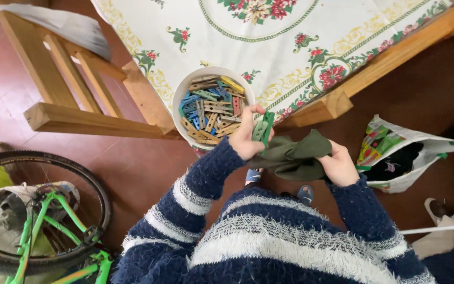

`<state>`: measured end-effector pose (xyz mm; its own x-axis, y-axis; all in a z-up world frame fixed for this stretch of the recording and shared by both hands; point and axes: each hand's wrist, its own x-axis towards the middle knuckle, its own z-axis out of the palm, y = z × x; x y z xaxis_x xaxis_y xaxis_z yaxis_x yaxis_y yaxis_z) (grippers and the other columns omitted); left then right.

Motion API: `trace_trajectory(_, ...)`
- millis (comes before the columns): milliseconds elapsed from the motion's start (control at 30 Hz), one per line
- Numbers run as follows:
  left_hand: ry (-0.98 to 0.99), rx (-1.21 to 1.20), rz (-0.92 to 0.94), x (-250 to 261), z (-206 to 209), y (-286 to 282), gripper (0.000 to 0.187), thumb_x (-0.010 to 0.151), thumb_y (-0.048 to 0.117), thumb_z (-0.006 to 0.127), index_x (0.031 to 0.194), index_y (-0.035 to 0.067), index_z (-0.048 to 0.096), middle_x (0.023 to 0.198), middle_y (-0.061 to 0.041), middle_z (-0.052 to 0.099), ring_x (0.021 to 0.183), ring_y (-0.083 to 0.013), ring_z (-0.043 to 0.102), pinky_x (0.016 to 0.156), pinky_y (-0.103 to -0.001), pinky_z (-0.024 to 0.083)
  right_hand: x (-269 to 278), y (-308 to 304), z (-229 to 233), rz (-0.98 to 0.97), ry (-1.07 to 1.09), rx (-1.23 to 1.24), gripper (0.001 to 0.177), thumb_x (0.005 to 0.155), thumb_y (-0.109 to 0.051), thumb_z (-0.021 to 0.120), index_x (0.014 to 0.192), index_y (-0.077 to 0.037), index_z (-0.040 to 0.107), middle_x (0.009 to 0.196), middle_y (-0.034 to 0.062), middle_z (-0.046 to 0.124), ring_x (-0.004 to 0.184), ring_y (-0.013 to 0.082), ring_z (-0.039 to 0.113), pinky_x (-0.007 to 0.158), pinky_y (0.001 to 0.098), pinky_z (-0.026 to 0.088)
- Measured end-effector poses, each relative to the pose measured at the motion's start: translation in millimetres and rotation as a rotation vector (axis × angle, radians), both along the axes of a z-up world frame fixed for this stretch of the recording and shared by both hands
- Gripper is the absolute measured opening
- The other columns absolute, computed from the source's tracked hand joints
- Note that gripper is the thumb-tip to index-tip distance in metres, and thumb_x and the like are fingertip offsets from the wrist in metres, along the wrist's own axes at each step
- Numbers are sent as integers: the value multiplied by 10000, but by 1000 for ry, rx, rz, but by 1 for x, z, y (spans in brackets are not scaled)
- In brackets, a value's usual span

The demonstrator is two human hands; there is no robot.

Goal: The person hangs wet laundry on an indoor drying rack. They take items from a bag, unfold them, and secure them to the rack using clothespins, including a purple cloth, striped socks, a dark garment, and a green shirt.

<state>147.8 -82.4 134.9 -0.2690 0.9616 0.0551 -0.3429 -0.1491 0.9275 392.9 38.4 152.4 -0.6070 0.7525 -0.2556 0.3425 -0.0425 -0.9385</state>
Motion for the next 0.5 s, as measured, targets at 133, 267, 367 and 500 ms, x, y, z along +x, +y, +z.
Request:
trace_trajectory(133,-110,-48,-162,44,14,6,912,605,-276,507,1413,95,307,726,-85,518,659,-229,654,637,-333,606,37,7,-13,-127,-3,-9,168,968,-61,714,1128,-46,760,1012,115,761,978,153,665,916,419,561)
trace_trajectory(267,68,-288,-161,86,32,26,343,664,-4,843,848,106,577,568,9,556,458,-121,602,473,-236,524,92,12,-29,-245,74,27,155,942,-27,735,1090,-59,769,985,70,752,964,119,637,917,389,552)
trace_trajectory(367,526,-204,11,134,75,43,455,641,447,929,768,158,601,641,-23,538,605,-203,597,598,-330,471,110,-5,13,-315,71,68,149,940,-12,733,1080,-49,767,995,56,744,970,130,632,925,407,553)
trace_trajectory(500,754,-31,-92,209,48,82,414,657,446,914,905,229,664,790,15,618,797,-242,680,703,-348,548,162,-18,10,-399,75,93,134,917,2,741,1038,-41,777,941,82,754,952,140,642,907,427,568)
